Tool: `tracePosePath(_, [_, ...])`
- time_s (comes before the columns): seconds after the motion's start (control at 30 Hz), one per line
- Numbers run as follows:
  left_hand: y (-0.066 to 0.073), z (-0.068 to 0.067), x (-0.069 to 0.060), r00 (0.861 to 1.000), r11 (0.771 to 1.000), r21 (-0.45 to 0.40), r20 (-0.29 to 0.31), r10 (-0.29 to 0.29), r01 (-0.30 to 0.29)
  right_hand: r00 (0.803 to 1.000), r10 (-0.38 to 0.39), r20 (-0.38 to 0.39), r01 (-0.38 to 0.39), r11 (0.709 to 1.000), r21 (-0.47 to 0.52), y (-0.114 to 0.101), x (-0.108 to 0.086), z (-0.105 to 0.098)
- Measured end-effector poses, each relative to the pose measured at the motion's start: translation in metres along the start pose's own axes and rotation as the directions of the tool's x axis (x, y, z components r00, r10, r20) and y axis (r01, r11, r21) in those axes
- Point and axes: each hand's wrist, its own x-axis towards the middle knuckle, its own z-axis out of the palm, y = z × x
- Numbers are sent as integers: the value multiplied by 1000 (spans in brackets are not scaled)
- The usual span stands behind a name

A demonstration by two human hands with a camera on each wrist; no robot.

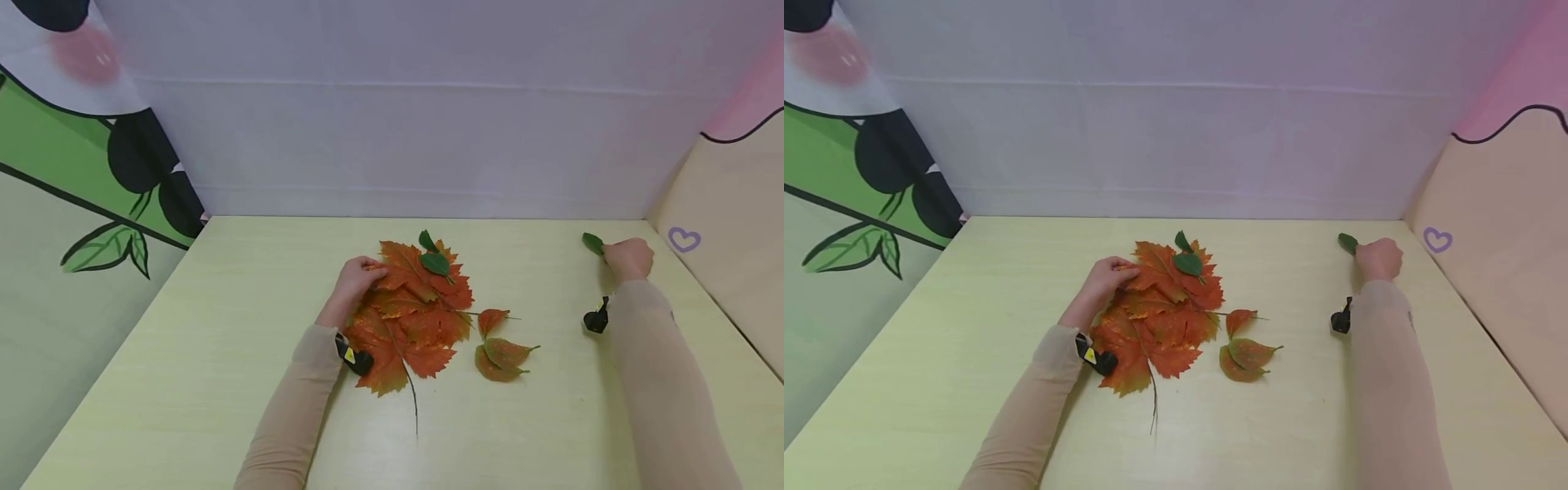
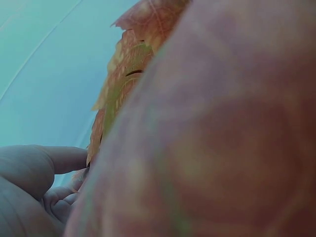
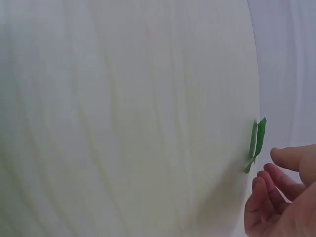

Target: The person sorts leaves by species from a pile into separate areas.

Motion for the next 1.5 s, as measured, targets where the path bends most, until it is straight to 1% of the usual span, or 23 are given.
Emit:
tracePosePath(0.2, [1,-1,0,1000,1000,1,1,-1,1,995,-99,27,101,993,-60,-14,-3,2])
tracePosePath(0.43, [0,0,-1,1000,1000,0,-3,-2,2,976,-204,77,214,962,-171,-41,-10,12])
tracePosePath(0.57, [0,-1,-1,1000,1000,-7,-3,-8,8,963,-252,95,265,950,-164,-57,-18,23])
tracePosePath(0.63, [1,-2,-1,1000,1000,-11,-3,-9,9,953,-283,111,298,942,-154,-66,-22,29])
tracePosePath(0.77, [2,-4,-2,1000,1000,-12,-6,1,-1,921,-357,152,377,917,-127,-82,-32,41])
tracePosePath(0.87, [3,-4,-1,1000,1000,-12,-8,11,-11,891,-418,177,442,888,-125,-93,-40,51])
tracePosePath(0.97, [3,-4,0,1000,1000,-13,-5,13,-13,865,-460,201,488,863,-128,-102,-48,60])
tracePosePath(1.23, [2,-3,-1,1000,1000,-20,-1,6,-6,812,-521,263,562,819,-111,-122,-70,79])
tracePosePath(1.37, [1,-1,-1,1000,1000,-25,0,2,-2,788,-531,313,584,805,-105,-130,-84,89])
tracePosePath(1.5, [1,-1,-2,1000,1000,-25,5,0,0,769,-537,347,599,795,-96,-137,-94,98])
